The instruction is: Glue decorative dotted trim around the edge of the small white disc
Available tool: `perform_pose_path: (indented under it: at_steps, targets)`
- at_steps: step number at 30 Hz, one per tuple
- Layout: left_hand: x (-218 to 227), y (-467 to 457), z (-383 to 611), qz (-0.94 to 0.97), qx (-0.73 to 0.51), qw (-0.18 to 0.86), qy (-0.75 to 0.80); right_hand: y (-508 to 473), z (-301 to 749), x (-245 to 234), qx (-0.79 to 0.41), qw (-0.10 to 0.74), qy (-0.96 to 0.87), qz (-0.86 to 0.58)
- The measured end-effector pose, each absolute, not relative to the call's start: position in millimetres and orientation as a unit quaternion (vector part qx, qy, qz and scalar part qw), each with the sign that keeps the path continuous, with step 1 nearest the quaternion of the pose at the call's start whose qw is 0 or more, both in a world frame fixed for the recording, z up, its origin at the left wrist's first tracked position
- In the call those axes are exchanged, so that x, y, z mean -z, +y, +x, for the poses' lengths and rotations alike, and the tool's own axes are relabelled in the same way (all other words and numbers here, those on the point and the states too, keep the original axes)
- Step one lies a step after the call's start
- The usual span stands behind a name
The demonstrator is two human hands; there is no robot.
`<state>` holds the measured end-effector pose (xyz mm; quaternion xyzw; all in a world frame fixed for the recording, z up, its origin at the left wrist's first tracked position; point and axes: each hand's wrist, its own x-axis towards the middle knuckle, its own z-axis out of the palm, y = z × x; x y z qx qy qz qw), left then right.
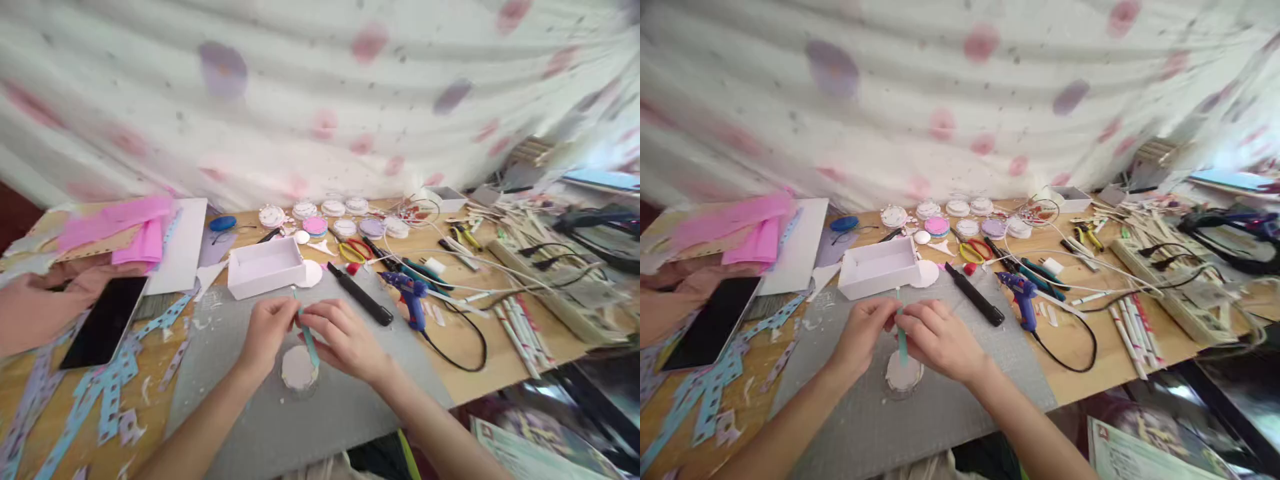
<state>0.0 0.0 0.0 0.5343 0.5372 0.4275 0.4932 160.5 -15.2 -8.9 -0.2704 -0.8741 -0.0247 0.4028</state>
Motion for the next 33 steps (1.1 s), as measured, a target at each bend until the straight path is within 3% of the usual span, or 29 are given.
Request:
perform_pose_path:
  at_steps: [6,10,15,18,23,33]
  targets:
    - [3.0,-1.0,-0.1,0.531,-0.405,0.493,0.558,-3.6,152.2,25.8,0.050,0.376,-0.889,-0.258]
    - [-2.6,-8.2,-8.9,0.546,-0.379,0.502,0.554,1.2,158.7,42.3,-0.025,0.492,-0.806,-0.329]
    - [11.6,-44.6,-46.8,0.730,-0.293,0.379,0.487,12.8,170.9,61.9,-0.231,0.586,-0.600,-0.492]
    - [32.4,-60.5,-59.2,0.815,-0.219,0.294,0.448,17.0,172.8,66.4,-0.366,0.576,-0.533,-0.500]
    - [46.8,-44.1,-52.1,0.847,-0.145,0.209,0.468,14.9,173.1,60.6,-0.474,0.523,-0.520,-0.481]
    - [54.0,-9.7,-61.8,0.855,-0.154,0.184,0.460,15.2,174.0,57.5,-0.537,0.472,-0.492,-0.496]
